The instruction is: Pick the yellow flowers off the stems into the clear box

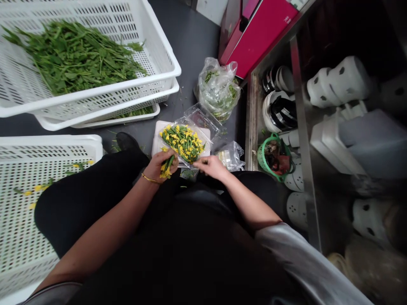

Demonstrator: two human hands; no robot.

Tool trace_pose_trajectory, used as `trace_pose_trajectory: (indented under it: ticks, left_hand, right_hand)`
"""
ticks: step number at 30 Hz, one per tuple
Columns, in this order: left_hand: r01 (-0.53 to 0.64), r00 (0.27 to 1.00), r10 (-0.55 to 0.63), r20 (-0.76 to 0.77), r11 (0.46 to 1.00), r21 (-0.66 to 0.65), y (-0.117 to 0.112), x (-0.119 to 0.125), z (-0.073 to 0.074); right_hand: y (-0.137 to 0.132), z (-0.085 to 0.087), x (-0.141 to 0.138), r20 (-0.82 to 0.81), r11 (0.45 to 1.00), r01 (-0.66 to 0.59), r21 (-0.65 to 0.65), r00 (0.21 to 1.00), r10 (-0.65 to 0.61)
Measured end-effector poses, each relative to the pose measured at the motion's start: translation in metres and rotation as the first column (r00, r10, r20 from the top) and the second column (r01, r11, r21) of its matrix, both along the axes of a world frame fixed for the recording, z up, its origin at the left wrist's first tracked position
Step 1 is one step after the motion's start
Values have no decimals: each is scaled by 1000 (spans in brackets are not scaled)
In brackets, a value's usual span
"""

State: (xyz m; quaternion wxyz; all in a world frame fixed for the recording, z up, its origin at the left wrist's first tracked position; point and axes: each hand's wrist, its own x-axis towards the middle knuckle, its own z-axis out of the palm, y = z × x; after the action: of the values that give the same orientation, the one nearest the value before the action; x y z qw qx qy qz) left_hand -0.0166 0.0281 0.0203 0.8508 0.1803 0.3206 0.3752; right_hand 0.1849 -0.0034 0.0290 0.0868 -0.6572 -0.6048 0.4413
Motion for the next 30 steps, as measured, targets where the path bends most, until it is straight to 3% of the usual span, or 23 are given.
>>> trace_pose_trajectory:
  ticks: [2,4,7,9,14,18,20,22,24,26,28,30]
  left_hand:
    - [24,996,-23,81,1000,-3,0,-1,0]
    - [7,995,-6,101,1000,-6,0,1,-2]
    - [-19,998,19,53,1000,-4,0,2,-7]
    - [-13,999,12,-36,999,-30,0,4,-11]
    - [135,952,-188,-243,967,-218,-4,14,-21]
    - [90,946,-160,-282,965,-246,-11,23,-26]
    - [82,947,-141,-288,975,-205,-13,23,-26]
    - [119,941,-161,-297,981,-155,-14,19,-23]
    - [203,921,-217,-323,976,-79,-15,15,-19]
    - [316,885,-285,-369,948,26,-15,13,-14]
    - [417,841,-334,-426,901,117,-16,13,-11]
    - [469,808,-359,-467,872,142,-18,14,-9]
  right_hand:
    - [25,-9,1,246,989,-7,149,969,-30]
    - [47,-23,-6,406,991,-83,106,913,33]
    - [65,-42,-17,489,987,-154,-34,859,151]
    - [64,-46,-16,470,990,-140,-20,872,133]
    - [27,-24,-3,215,970,-76,232,976,25]
    - [-16,1,-9,267,875,-246,417,953,141]
    - [-29,7,-10,324,837,-354,418,919,226]
    - [-34,11,-6,275,842,-383,379,916,292]
    - [-31,13,1,89,917,-266,297,964,251]
    - [-24,13,4,-162,991,-44,128,985,65]
    - [-18,12,2,-343,991,119,-55,930,-130]
    - [-17,12,-4,-434,979,157,-131,879,-199]
